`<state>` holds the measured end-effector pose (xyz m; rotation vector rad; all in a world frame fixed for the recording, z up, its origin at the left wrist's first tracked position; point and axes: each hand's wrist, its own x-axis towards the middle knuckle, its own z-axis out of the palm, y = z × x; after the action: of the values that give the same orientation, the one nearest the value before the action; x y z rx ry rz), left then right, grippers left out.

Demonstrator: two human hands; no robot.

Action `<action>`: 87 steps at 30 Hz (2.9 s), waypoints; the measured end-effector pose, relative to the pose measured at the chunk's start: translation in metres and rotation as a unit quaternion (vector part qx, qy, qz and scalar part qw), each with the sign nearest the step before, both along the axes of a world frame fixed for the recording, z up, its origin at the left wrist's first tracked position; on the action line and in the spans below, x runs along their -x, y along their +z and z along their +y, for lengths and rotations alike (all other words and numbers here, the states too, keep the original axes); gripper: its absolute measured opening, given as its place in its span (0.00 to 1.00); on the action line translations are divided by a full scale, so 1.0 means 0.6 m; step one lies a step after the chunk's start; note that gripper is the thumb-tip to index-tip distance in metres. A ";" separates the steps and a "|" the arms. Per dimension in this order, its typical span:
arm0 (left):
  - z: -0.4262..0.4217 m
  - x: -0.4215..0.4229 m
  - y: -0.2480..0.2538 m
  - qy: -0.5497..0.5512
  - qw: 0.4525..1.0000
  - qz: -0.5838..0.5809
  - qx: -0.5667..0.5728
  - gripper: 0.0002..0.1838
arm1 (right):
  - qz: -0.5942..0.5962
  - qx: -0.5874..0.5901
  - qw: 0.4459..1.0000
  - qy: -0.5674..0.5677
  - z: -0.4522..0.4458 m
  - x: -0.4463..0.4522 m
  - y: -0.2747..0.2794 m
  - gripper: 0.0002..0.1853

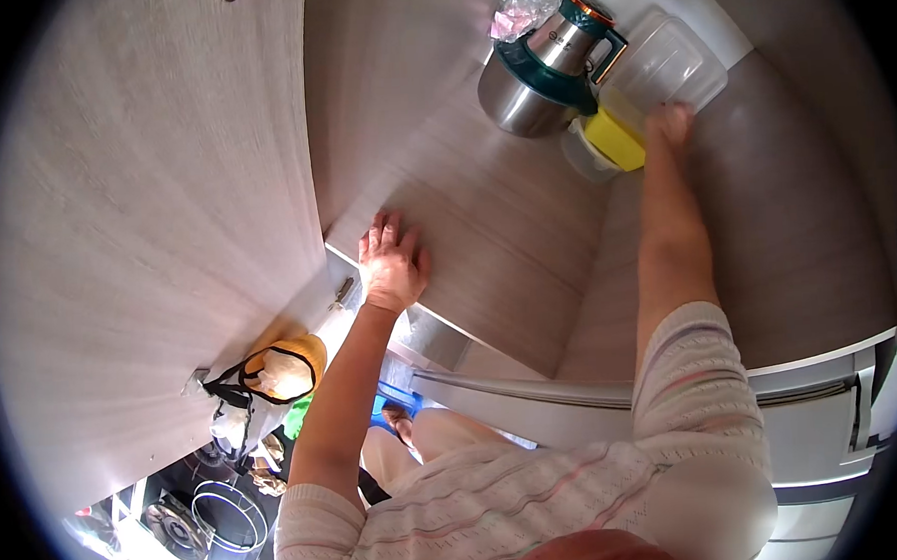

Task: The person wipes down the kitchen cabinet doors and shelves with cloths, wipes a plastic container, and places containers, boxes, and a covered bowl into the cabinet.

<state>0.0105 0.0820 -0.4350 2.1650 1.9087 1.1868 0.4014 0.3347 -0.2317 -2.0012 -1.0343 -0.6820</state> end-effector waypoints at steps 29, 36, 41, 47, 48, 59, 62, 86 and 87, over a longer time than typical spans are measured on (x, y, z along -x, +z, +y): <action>-0.004 0.001 -0.004 0.000 1.000 -0.021 -0.001 0.17 | -0.118 0.276 0.954 0.011 -0.067 0.096 0.298 0.27; -0.003 0.001 -0.004 0.005 1.000 -0.017 -0.011 0.15 | 0.009 0.285 0.951 0.119 -0.045 0.048 0.346 0.28; -0.001 0.001 -0.010 0.008 0.999 -0.012 -0.032 0.16 | 0.219 0.217 0.927 0.215 -0.097 0.059 0.368 0.24; 0.000 0.003 -0.010 0.002 1.000 0.013 0.012 0.18 | 0.246 0.377 0.808 0.379 -0.143 0.099 0.376 0.25; -0.002 0.003 -0.008 0.000 1.000 0.011 0.021 0.19 | 0.194 0.359 0.822 0.397 -0.136 0.107 0.360 0.25; 0.026 0.074 0.155 -0.301 0.765 -0.517 0.238 0.58 | -0.050 0.492 0.541 0.680 -0.215 0.424 0.226 0.15; 0.022 0.077 0.180 -0.323 0.700 -0.586 0.248 0.56 | -0.005 0.480 0.543 0.690 -0.236 0.448 0.238 0.10; 0.118 0.005 0.294 -0.326 0.702 -0.620 0.127 0.65 | 0.543 0.204 0.461 0.672 -0.231 0.255 0.010 0.42; 0.121 0.008 0.296 -0.332 0.699 -0.619 0.132 0.65 | 0.542 0.202 0.451 0.680 -0.226 0.254 0.015 0.41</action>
<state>0.0056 0.1546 -0.2571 1.0453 0.5569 1.4150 0.2492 0.1989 -0.2226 -0.7557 -1.4124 1.6255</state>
